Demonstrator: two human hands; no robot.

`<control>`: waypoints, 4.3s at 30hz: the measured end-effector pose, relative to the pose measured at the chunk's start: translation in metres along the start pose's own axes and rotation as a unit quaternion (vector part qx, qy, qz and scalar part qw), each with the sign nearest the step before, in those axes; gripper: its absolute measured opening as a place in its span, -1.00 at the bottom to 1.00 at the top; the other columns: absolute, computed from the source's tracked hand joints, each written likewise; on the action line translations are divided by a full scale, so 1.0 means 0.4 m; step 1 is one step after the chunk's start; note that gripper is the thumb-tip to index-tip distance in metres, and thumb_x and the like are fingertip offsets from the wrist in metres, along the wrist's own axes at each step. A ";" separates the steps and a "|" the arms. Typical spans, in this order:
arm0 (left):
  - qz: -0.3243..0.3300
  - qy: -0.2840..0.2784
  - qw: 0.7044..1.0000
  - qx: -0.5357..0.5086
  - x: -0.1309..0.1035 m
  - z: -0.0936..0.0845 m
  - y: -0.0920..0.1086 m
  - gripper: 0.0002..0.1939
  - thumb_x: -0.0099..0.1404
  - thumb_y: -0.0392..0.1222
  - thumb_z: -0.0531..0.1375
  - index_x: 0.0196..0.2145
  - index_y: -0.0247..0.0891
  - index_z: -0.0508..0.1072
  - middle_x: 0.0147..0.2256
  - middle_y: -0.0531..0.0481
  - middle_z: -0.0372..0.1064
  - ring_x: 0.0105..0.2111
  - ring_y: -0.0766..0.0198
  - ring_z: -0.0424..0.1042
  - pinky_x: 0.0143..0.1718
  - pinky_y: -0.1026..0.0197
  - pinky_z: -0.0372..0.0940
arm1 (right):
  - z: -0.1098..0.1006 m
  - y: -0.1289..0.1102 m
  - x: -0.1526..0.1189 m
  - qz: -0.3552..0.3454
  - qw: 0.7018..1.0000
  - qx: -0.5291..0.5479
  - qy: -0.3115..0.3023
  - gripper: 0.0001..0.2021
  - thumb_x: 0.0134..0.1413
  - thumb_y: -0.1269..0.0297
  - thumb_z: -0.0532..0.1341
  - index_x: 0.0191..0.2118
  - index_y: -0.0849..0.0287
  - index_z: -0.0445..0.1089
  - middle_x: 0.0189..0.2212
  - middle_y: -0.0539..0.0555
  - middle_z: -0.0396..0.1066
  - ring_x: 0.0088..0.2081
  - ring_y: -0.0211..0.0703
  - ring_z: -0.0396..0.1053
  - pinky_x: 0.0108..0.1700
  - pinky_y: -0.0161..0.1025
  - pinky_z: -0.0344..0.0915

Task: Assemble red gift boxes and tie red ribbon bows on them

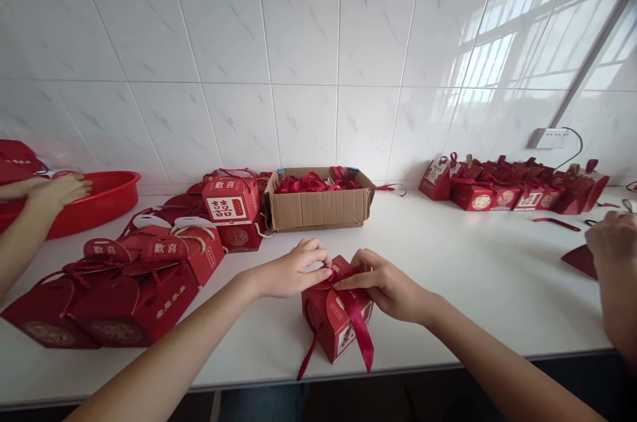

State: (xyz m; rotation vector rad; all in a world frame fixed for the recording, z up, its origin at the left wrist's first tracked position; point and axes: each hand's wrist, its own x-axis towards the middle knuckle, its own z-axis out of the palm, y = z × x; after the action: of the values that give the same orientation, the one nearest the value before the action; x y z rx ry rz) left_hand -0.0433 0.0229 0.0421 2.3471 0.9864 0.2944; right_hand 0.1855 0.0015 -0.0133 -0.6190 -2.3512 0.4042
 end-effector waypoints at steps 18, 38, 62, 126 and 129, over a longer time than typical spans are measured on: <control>0.028 0.118 0.992 -0.042 0.002 0.035 -0.005 -0.79 0.24 -0.05 0.12 -0.45 -0.20 0.24 -0.31 0.03 0.29 -0.20 0.20 0.25 -0.10 0.18 0.18 | 0.008 -0.017 -0.005 0.027 0.998 0.056 -0.012 -0.49 0.06 0.68 -0.01 0.02 0.09 0.42 -0.19 0.15 0.24 -0.15 -0.17 0.32 -0.10 -0.19 0.34; -0.065 0.181 0.936 -0.294 0.027 0.121 0.021 -0.74 0.14 -0.09 0.23 -0.49 -0.25 0.22 -0.37 0.05 0.34 -0.39 0.29 0.32 -0.35 0.25 0.22 | 0.013 0.003 0.020 0.221 0.879 0.391 0.163 -0.77 0.08 0.22 0.26 -0.34 0.14 0.17 -0.50 -0.09 0.26 -0.51 -0.37 0.18 -0.49 -0.37 0.13; -0.123 0.315 0.915 -0.221 0.026 0.147 -0.011 -0.79 0.12 -0.06 0.27 -0.46 -0.20 0.33 -0.17 0.01 0.39 -0.10 0.14 0.37 -0.08 0.14 0.23 | 0.053 0.077 0.054 0.200 0.819 0.506 0.184 -0.76 0.00 0.39 0.33 -0.44 0.14 0.19 -0.52 -0.10 0.32 -0.52 -0.38 0.23 -0.49 -0.38 0.19; -0.132 0.292 0.909 -0.266 0.051 0.162 -0.009 -0.59 0.12 -0.10 0.21 -0.64 -0.19 0.03 -0.34 -0.01 0.46 -0.06 0.11 0.40 -0.16 0.22 0.30 | 0.052 0.115 0.059 0.246 0.873 0.347 0.237 -0.67 0.04 0.14 0.26 -0.59 0.19 0.24 -0.66 -0.10 0.17 -0.58 -0.36 0.08 -0.52 -0.34 0.04; -0.131 0.314 0.903 -0.263 0.052 0.162 -0.002 -0.57 0.12 -0.08 0.21 -0.63 -0.18 -0.01 -0.45 0.01 0.44 -0.01 0.10 0.37 -0.12 0.23 0.28 | 0.050 0.126 0.062 0.237 0.852 0.433 0.174 -0.70 0.04 0.13 0.26 -0.55 0.19 0.25 -0.62 -0.08 0.25 -0.56 -0.35 0.15 -0.49 -0.34 0.11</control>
State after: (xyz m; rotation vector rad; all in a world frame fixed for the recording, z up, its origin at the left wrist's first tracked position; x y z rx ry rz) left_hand -0.0031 0.0109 -0.0115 1.6141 1.2951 1.1052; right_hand 0.1718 0.0547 -0.0367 -0.7203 -1.4127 1.3489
